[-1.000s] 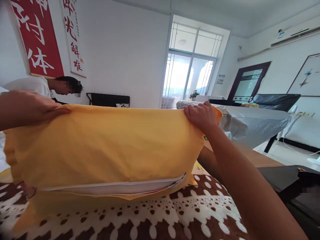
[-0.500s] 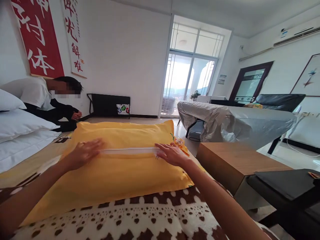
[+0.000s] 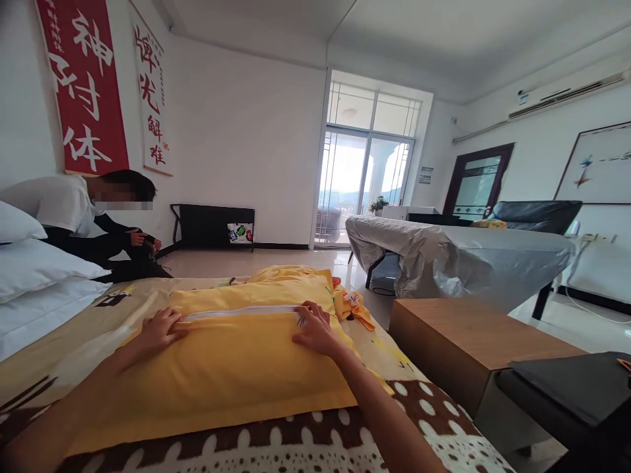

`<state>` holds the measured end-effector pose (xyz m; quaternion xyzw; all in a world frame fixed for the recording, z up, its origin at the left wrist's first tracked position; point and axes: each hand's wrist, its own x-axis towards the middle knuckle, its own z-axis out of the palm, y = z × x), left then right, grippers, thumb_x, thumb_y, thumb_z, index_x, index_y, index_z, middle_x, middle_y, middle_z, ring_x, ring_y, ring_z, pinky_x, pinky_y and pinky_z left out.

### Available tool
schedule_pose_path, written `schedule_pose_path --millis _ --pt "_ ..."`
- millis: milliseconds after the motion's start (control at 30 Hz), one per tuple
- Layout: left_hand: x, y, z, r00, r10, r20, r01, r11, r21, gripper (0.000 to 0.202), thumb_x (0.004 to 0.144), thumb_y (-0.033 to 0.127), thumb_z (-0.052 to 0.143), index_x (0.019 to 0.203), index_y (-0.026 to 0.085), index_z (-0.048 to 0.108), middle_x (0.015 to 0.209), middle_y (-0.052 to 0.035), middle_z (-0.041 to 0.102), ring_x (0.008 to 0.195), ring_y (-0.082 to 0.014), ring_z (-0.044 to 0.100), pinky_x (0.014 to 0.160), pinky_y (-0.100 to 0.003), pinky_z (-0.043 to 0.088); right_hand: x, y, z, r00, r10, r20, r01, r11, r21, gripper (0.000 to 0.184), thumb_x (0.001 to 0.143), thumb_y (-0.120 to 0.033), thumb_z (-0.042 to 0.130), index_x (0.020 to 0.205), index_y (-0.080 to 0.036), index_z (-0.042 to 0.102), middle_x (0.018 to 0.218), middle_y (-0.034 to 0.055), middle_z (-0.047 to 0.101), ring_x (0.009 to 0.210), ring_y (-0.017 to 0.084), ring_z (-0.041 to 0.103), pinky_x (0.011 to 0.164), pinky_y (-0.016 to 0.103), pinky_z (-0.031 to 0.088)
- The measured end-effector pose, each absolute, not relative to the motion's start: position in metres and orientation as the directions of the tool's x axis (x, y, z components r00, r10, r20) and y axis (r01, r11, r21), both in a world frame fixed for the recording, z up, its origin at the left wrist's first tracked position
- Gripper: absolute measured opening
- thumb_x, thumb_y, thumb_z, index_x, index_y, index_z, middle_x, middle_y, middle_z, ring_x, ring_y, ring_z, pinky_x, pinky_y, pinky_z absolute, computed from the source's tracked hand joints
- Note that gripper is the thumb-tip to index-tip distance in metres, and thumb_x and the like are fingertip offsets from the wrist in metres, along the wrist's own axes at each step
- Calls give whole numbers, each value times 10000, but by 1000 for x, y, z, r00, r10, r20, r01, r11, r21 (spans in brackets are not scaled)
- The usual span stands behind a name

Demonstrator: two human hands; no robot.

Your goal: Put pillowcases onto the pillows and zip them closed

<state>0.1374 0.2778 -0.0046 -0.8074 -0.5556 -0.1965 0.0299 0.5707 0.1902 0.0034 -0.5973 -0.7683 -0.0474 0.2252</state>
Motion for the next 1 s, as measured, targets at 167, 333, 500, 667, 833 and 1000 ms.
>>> schedule_pose_path --millis 167,333,500,667,833,1000 --pt "151 264 11 245 871 426 931 -334 149 385 858 468 313 839 193 581 1032 -130 681 999 -299 603 851 -436 393 532 197 2 -177 852 493 953 274 -130 112 850 -273 546 929 -203 581 1048 61 644 1057 215 545 910 355 337" --pt "158 235 41 144 812 566 950 -273 151 396 920 408 197 913 200 534 748 -80 675 772 -263 634 692 -332 396 531 184 36 -179 817 548 970 241 -43 220 947 -267 409 807 -185 558 889 70 684 872 206 614 821 332 332" --pt "155 203 95 -1 698 716 959 -203 199 304 913 376 213 753 231 427 650 -38 567 724 -235 553 678 -304 358 529 158 86 -204 750 629 973 224 49 347 988 -352 290 897 -186 580 868 86 694 820 217 619 818 342 314" --pt "136 179 128 35 734 678 972 -183 148 283 876 438 286 722 229 397 633 -25 537 743 -240 515 613 -289 306 526 143 110 -194 768 610 981 145 130 410 980 -406 287 874 -198 624 767 79 683 775 225 614 725 323 323" --pt "99 183 80 402 909 114 899 -415 137 482 803 659 387 649 205 432 679 -14 568 663 -194 518 602 -282 285 532 131 79 -261 875 408 965 234 117 457 976 -438 304 762 -199 629 740 78 675 696 206 614 610 295 294" --pt "76 176 30 385 920 80 896 -393 208 484 832 642 348 667 202 465 698 -14 606 668 -192 549 595 -274 317 537 120 43 -316 905 286 947 317 43 464 967 -461 311 767 -206 642 764 75 683 699 208 618 576 285 283"
